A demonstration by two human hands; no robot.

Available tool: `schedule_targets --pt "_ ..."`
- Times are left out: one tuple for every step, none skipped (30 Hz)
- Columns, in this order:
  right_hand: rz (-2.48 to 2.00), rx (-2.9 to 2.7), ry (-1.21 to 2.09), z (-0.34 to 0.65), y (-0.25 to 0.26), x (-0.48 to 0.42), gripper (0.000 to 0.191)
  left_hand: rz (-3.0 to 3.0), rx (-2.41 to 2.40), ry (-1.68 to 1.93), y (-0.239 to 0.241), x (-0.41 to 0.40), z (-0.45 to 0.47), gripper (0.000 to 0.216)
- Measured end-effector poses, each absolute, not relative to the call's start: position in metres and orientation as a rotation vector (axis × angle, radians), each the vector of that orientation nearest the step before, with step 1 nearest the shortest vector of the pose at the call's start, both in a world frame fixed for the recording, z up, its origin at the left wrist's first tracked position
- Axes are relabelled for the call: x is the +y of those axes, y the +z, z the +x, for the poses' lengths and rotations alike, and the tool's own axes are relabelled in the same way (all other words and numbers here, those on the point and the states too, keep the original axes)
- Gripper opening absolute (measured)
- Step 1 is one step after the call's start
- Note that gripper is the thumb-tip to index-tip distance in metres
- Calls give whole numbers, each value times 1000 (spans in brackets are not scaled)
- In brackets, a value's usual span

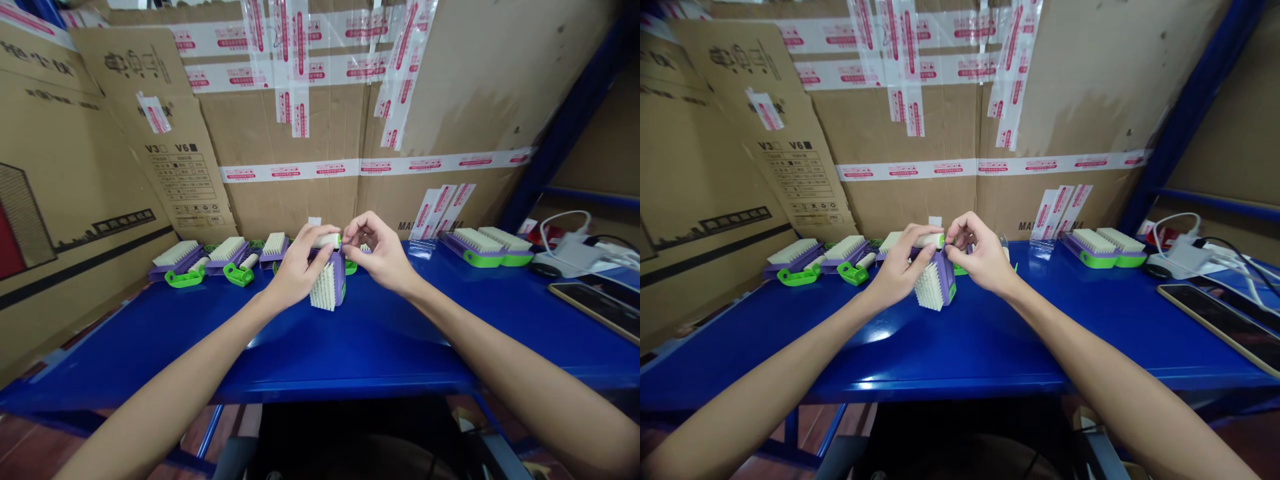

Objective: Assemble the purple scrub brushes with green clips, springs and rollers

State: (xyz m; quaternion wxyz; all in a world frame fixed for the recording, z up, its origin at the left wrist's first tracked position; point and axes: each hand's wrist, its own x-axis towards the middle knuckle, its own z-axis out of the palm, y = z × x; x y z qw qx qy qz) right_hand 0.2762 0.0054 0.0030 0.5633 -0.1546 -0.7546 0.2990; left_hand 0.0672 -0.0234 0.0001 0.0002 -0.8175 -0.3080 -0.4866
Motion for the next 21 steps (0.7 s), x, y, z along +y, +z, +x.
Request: schedule_targets --pt "-365 -1779 710 276 3 5 20 -2558 -962 -1523 0 -24 67 28" --pt "-367 -1781 719 276 2 5 21 -2550 -954 -1516 0 -24 67 28" --pt "-368 -1782 727 275 2 5 22 -2545 -943 -1508 0 -24 67 28" --pt "-369 -1782 737 275 2 5 23 -2542 -935 -1501 0 -24 67 28" --pt "-370 -1782 747 275 1 5 25 -2541 -932 -1496 -1 -24 67 27" --pt "-368 -1780 761 274 1 6 27 -2538 -931 -1492 -1 -24 67 26" --pt "-364 -1777 776 274 1 6 31 -2535 -930 -1491 -1 -24 67 25" --pt "-360 -1773 791 273 1 6 34 -2532 -929 -1491 -2 -23 67 25" --pt "-358 -1769 805 273 1 7 37 -2529 -928 -1492 -2 -23 67 25" --pt "-358 -1765 818 272 1 7 40 -2527 -927 -1493 -3 -22 67 26" --pt "-359 -1760 831 271 1 7 41 -2528 -928 -1494 -3 -21 67 26" --pt "-361 -1756 842 271 0 8 42 -2530 -930 -1495 -4 -20 66 26" --pt "-364 -1754 854 270 0 8 42 -2532 -934 -1493 -4 -20 66 26" --pt "-365 -1754 866 270 0 8 42 -2533 -935 -1490 -4 -20 65 27" --pt "-367 -1756 879 270 0 8 41 -2533 -933 -1486 -4 -19 65 26" --pt "-370 -1759 892 270 0 8 41 -2533 -930 -1482 -4 -19 65 26" --pt "-373 -1760 906 270 1 8 41 -2533 -926 -1478 -4 -20 65 26" --pt "-375 -1760 920 270 1 8 42 -2533 -921 -1476 -3 -20 65 26" --pt "-377 -1758 936 270 2 7 43 -2535 -916 -1473 -3 -20 65 25" --pt "-379 -1756 951 270 3 7 44 -2538 -910 -1471 -3 -20 65 25" --pt "-381 -1756 964 270 4 7 45 -2542 -900 -1469 -3 -20 65 25"
